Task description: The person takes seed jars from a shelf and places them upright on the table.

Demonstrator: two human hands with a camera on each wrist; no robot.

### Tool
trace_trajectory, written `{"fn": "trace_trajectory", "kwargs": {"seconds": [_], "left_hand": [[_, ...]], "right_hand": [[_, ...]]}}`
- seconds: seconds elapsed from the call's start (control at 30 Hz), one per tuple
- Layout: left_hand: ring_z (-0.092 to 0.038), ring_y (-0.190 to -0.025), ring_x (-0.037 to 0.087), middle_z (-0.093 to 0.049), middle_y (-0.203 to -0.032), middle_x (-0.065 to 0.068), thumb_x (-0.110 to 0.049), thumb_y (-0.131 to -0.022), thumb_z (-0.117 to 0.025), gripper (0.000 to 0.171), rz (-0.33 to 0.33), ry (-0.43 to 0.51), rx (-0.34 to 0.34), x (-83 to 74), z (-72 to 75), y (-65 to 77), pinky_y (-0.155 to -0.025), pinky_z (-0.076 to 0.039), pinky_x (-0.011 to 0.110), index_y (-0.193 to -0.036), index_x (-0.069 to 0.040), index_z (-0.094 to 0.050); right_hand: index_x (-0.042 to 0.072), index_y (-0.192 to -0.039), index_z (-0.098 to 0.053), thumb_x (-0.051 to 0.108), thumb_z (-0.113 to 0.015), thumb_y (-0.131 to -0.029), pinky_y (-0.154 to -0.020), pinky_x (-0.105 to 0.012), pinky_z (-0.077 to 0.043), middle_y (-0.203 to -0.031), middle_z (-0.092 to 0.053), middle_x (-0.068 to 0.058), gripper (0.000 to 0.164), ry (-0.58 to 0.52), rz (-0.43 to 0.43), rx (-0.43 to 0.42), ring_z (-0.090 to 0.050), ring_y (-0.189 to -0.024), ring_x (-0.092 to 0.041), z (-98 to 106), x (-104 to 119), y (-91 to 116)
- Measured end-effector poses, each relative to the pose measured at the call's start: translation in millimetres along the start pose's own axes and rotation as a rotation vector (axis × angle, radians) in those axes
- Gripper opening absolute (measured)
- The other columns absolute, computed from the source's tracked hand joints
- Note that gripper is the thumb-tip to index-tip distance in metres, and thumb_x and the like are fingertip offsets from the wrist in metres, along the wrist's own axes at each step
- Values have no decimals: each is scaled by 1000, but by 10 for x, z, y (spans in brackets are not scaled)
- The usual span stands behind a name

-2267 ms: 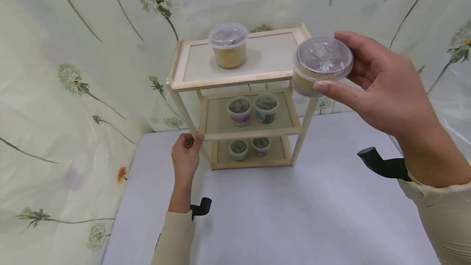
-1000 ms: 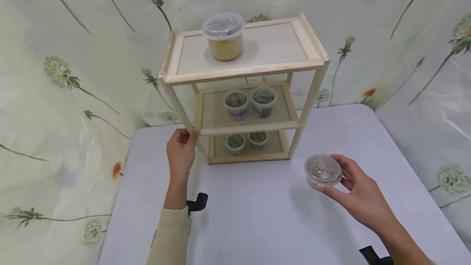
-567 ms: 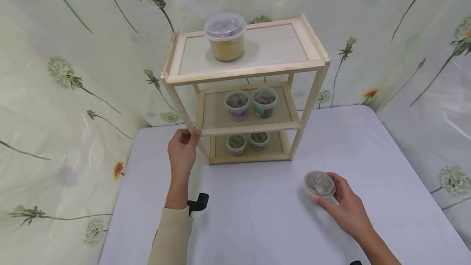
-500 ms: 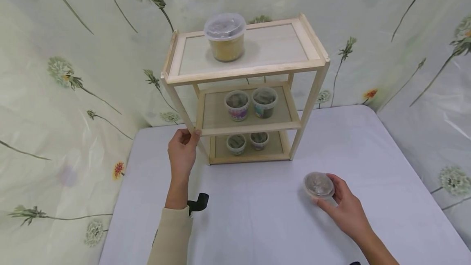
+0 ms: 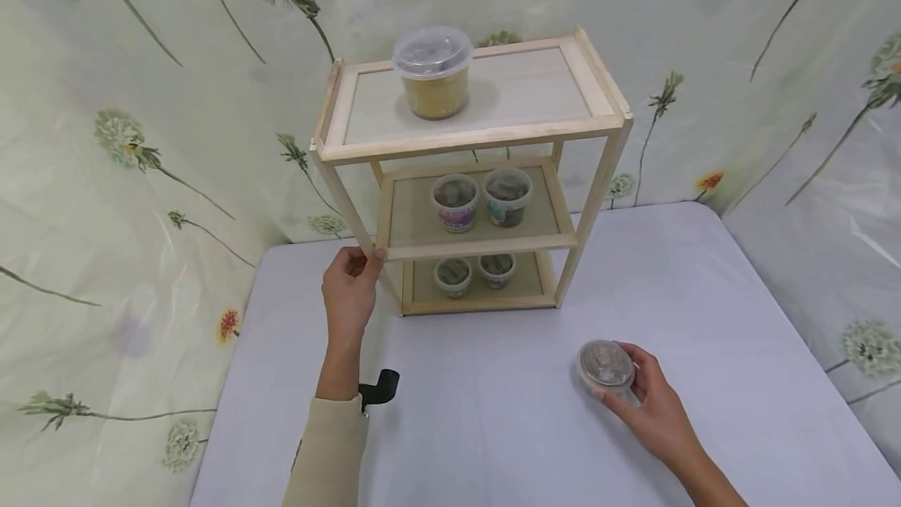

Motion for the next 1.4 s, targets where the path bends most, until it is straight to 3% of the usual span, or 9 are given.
{"fn": "trace_trajectory", "kwargs": {"seconds": [0.43, 0.7, 0.83, 0.9, 0.97, 1.07, 1.17, 1.27, 1.4], "left_hand": [[-70, -102, 24, -73, -110, 14, -24, -99, -73, 26, -4, 4, 3, -14, 4, -5, -88, -54, 41, -112, -1, -69], [-70, -102, 24, -73, -111, 14, -23, -100, -73, 26, 0, 2, 11, -10, -1, -1, -88, -54, 41, -112, -2, -69], [-70, -102, 24, -73, -111, 15, -24, -100, -73, 26, -2, 1, 8, -7, -3, -1, -88, -55, 41, -112, -1, -69], [-70, -102, 24, -73, -110, 14, -24, -100, -73, 26, 0, -2, 7, -5, -2, 2, -88, -55, 42, -112, -2, -69], [-70, -102, 25, -73, -110, 14, -25, -100, -73, 27, 2, -4, 7, 0, -4, 4, -88, -55, 42, -112, -2, -69], [-70, -102, 25, -73, -110, 14, -26, -100, -73, 27, 4, -6, 11, 3, -5, 8, -88, -55, 42, -112, -2, -69], [-70, -102, 25, -73, -110, 14, -26, -100, -73, 27, 5, -8, 11, -2, 1, 8, -87, -54, 42, -112, -2, -69], [-70, -102, 26, -73, -110, 15, -25, -100, -73, 27, 5, -9, 9, -16, 8, 13, -87, -54, 42, -112, -2, -68], [-70, -103, 26, -73, -111, 16, -24, -100, -72, 26, 17, -7, 13, -19, 4, 22, -87, -54, 42, -113, -1, -68]], "right_hand": [[-4, -156, -22, 27, -86, -90, -96, -1, -31, -158, -34, -32, 98, 7, -25, 32, -41, -140, -53, -5, -71, 12], [9, -165, -18, 29, -91, -84, -103, 0, -23, -163, -32, -29, 111, 85, 45, 5, -34, -145, -53, 44, -29, 22], [16, -169, -12, 33, -93, -82, -121, -45, -31, -166, -26, -28, 120, 125, 58, -17, -29, -146, -58, 99, 80, 11], [20, -169, -11, 33, -92, -82, -114, -68, -29, -168, -24, -27, 120, 137, 62, -27, -27, -147, -58, 136, 158, -3], [24, -169, -10, 33, -92, -82, -109, -77, -27, -169, -22, -24, 121, 141, 69, -36, -25, -149, -57, 181, 249, -24], [30, -169, -8, 30, -92, -83, -115, -71, -24, -171, -20, -18, 120, 143, 97, -48, -23, -151, -53, 253, 418, -63], [34, -169, -8, 26, -91, -84, -124, -45, -21, -173, -19, -11, 119, 138, 138, -58, -22, -154, -47, 324, 616, -114], [34, -169, -9, 22, -91, -84, -119, -20, -17, -173, -19, -5, 118, 135, 184, -71, -22, -155, -40, 392, 829, -179], [32, -169, -11, 17, -93, -81, -114, -11, -17, -173, -19, 1, 121, 139, 242, -93, -22, -157, -27, 491, 1141, -263]]}}
Point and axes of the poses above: each hand's wrist, its own y-axis away from the middle knuckle, its own z-axis out of the back of the hand, x = y × z, the point moved 4 cm from there along -y, towards the middle knuckle
